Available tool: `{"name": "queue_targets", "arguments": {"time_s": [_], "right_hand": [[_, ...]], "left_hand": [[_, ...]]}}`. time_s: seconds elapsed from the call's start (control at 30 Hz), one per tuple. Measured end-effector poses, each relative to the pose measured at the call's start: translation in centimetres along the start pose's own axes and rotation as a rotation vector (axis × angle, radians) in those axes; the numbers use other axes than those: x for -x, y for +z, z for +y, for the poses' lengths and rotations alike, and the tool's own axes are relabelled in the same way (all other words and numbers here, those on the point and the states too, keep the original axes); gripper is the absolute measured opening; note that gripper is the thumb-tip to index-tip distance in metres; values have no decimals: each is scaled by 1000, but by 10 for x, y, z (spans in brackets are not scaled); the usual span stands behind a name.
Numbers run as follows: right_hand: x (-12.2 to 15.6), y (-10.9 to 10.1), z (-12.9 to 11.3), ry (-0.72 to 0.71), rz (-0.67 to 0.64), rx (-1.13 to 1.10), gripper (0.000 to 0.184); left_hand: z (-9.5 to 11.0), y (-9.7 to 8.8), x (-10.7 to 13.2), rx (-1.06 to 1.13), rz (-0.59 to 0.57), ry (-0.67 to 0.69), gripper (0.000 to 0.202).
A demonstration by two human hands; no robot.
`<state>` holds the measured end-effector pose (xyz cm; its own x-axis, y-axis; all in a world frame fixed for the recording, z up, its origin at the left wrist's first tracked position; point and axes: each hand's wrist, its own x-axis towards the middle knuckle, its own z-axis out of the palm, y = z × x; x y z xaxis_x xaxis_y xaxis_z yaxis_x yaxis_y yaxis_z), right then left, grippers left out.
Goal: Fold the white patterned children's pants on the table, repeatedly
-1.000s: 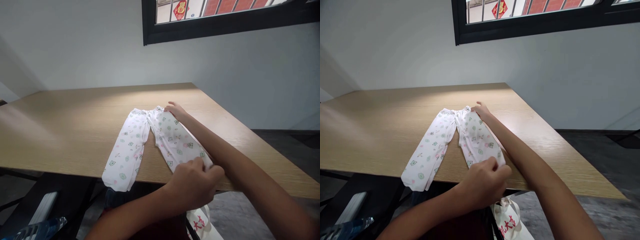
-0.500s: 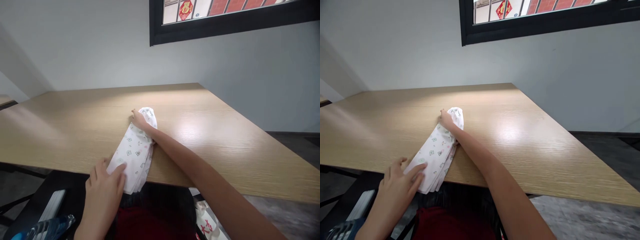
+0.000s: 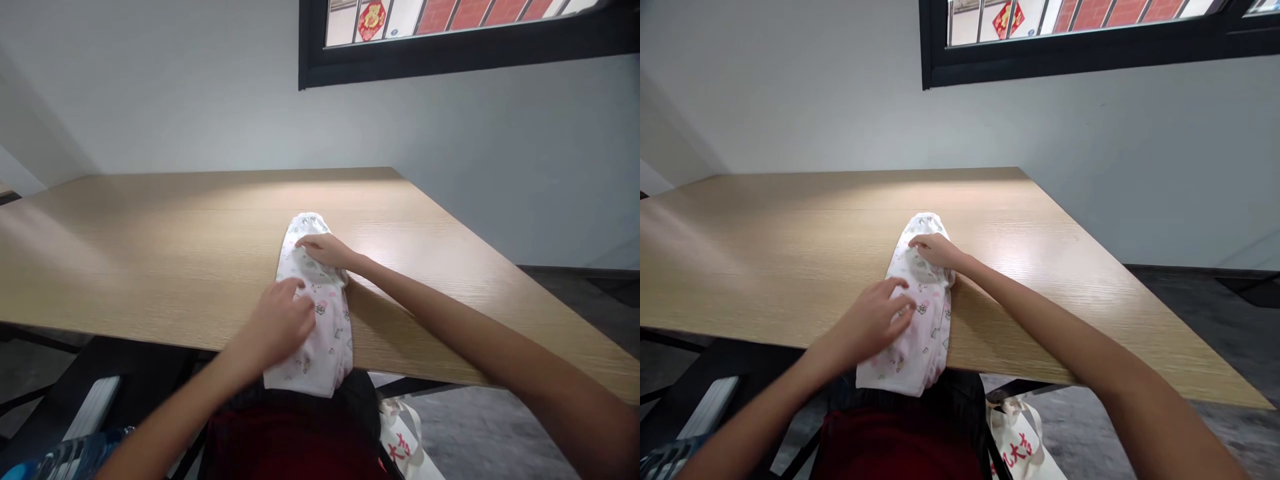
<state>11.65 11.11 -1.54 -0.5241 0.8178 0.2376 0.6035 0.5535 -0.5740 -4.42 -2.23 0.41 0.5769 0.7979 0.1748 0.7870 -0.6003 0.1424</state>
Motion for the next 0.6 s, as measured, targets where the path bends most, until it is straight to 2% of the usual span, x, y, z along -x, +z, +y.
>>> {"name": "queue_targets", "arguments": {"time_s": [0.1,0.17,0.2,0.23,0.3,0.47,0.53,0.6], "right_hand": [[17,-8,-1,20,-80,53,32],[17,-8,3,-47,-112,119,34],[13,-7,6,-81,-125,154,33],[8,-6,9,-105,-129,189,33],[-9,-5,17,-116,-115,253,34],[-56,-5,28,18,-61,310,37],[-68,-3,28,61,-52,296,35],[-73,-2,28,75,-47,297,34]], "left_hand": [[-36,7,-56,10,-29,27,28],[-47,13,-73,14,-25,21,28],[-47,16,-73,18,-23,26,28],[-43,18,-67,23,-21,35,28],[-25,20,-38,31,-13,62,29],[23,23,61,136,64,74,42],[28,27,85,138,97,66,48],[21,31,96,78,129,89,47]]}}
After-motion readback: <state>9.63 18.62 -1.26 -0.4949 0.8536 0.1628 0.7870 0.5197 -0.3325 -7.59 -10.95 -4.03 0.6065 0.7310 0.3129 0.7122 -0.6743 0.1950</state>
